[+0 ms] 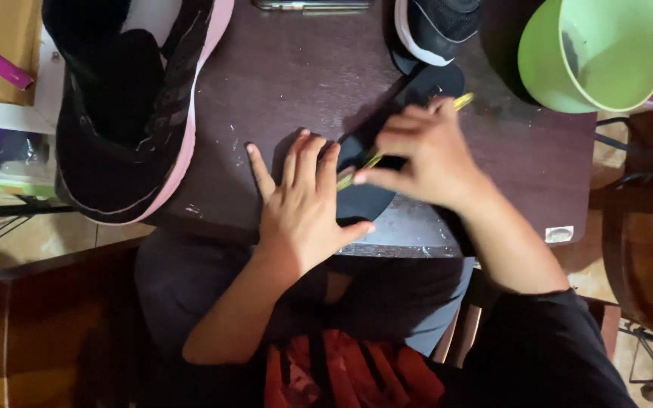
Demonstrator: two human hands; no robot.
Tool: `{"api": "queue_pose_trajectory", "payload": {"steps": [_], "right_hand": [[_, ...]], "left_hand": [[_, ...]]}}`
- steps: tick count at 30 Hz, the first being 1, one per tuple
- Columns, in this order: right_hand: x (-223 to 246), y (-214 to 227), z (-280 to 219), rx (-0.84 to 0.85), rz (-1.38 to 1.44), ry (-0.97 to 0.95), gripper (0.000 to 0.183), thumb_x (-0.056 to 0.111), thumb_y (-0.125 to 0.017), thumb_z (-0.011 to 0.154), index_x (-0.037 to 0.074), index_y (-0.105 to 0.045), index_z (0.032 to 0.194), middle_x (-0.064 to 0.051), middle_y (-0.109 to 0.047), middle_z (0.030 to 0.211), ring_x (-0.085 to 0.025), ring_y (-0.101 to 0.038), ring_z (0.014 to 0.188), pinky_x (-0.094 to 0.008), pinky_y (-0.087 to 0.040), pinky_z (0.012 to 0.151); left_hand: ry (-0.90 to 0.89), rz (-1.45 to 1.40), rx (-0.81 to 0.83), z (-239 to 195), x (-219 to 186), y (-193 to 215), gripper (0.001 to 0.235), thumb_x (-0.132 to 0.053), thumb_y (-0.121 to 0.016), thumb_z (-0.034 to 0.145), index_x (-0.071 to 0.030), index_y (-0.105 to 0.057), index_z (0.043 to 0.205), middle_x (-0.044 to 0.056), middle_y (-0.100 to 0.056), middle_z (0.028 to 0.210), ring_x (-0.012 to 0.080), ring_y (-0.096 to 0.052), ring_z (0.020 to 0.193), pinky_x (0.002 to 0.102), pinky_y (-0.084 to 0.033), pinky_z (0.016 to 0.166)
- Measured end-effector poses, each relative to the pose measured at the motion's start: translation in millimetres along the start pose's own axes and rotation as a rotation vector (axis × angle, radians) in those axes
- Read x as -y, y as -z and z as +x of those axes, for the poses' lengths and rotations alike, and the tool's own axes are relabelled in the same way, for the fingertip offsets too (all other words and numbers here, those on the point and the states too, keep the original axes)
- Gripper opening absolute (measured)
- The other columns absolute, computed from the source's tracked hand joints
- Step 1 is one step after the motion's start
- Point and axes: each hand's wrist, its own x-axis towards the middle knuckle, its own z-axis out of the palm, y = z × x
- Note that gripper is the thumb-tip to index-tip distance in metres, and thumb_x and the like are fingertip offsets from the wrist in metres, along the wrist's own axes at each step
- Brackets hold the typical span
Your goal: The person scrubs a black shoe insole with a small brush on a table. They hold the insole steady with one hand while brushing the surface with the other. A pair of sneakers and a green bowl are visible nearby.
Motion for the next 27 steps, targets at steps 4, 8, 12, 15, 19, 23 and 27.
{"api": "queue_pose_trajectory", "payload": {"steps": [4, 8, 12, 15, 19, 23, 27], "right_hand": [[-49, -1, -37, 0.039, -0.225, -0.367, 0.049, 0.061, -0.081, 0.098, 0.016, -0.068, 0.084, 0.003, -0.067, 0.087, -0.023, -0.065, 0.093, -0.045, -0.026, 0.095], [-2, -14, -10, -0.062, -0.072, -0.064, 0.051, 0.053, -0.081, 0.093, 0.009, -0.063, 0.075, -0.005, -0.063, 0.075, -0.026, -0.06, 0.069, -0.045, -0.04, 0.067], [-28, -13, -28, 0.043, -0.084, -0.147, 0.045, 0.063, -0.077, 0.09, 0.018, -0.071, 0.084, 0.004, -0.064, 0.084, -0.021, -0.058, 0.087, -0.042, -0.026, 0.09], [-25, -14, -22, -0.024, -0.171, -0.204, 0.048, 0.061, -0.078, 0.093, 0.014, -0.073, 0.086, 0.0, -0.072, 0.091, -0.024, -0.066, 0.091, -0.046, -0.029, 0.092], [17, -26, -10, 0.008, -0.074, 0.043, 0.048, 0.065, -0.071, 0.091, 0.019, -0.065, 0.076, 0.004, -0.059, 0.078, -0.02, -0.048, 0.077, -0.04, -0.026, 0.087], [-42, -4, -32, -0.041, -0.067, -0.097, 0.046, 0.048, -0.09, 0.089, 0.004, -0.074, 0.085, -0.011, -0.071, 0.088, -0.028, -0.068, 0.084, -0.047, -0.046, 0.082], [-42, -9, -39, 0.008, -0.188, -0.281, 0.043, 0.058, -0.085, 0.093, 0.016, -0.073, 0.089, 0.001, -0.07, 0.094, -0.023, -0.064, 0.095, -0.043, -0.025, 0.095]], "left_hand": [[0.005, -0.007, 0.004, -1, 0, 0, 0.124, -0.075, -0.091, 0.046, -0.007, -0.052, 0.142, 0.009, -0.049, 0.144, 0.0271, -0.039, 0.147, 0.082, -0.015, 0.113], [0.003, -0.018, -0.004, -2, 2, -3, 0.123, -0.074, -0.091, 0.047, -0.007, -0.053, 0.142, 0.01, -0.049, 0.146, 0.0281, -0.038, 0.148, 0.08, -0.011, 0.115], [0.006, -0.005, 0.016, -1, 2, 0, 0.122, -0.077, -0.09, 0.048, -0.007, -0.053, 0.141, 0.009, -0.05, 0.145, 0.0269, -0.038, 0.147, 0.08, -0.013, 0.115], [0.018, -0.023, 0.013, 0, 4, -2, 0.123, -0.076, -0.09, 0.049, -0.006, -0.052, 0.143, 0.01, -0.049, 0.146, 0.027, -0.038, 0.148, 0.08, -0.011, 0.115], [0.008, -0.019, 0.012, -1, 3, -2, 0.12, -0.076, -0.089, 0.049, -0.007, -0.054, 0.14, 0.011, -0.05, 0.147, 0.0277, -0.039, 0.148, 0.08, -0.011, 0.115], [0.006, -0.004, 0.022, -1, 5, -2, 0.124, -0.078, -0.089, 0.047, -0.006, -0.054, 0.142, 0.011, -0.049, 0.146, 0.0276, -0.037, 0.148, 0.081, -0.011, 0.115], [0.004, -0.031, 0.014, -2, 4, -3, 0.122, -0.076, -0.089, 0.05, -0.005, -0.053, 0.142, 0.011, -0.05, 0.146, 0.0277, -0.037, 0.149, 0.081, -0.011, 0.114]]}}
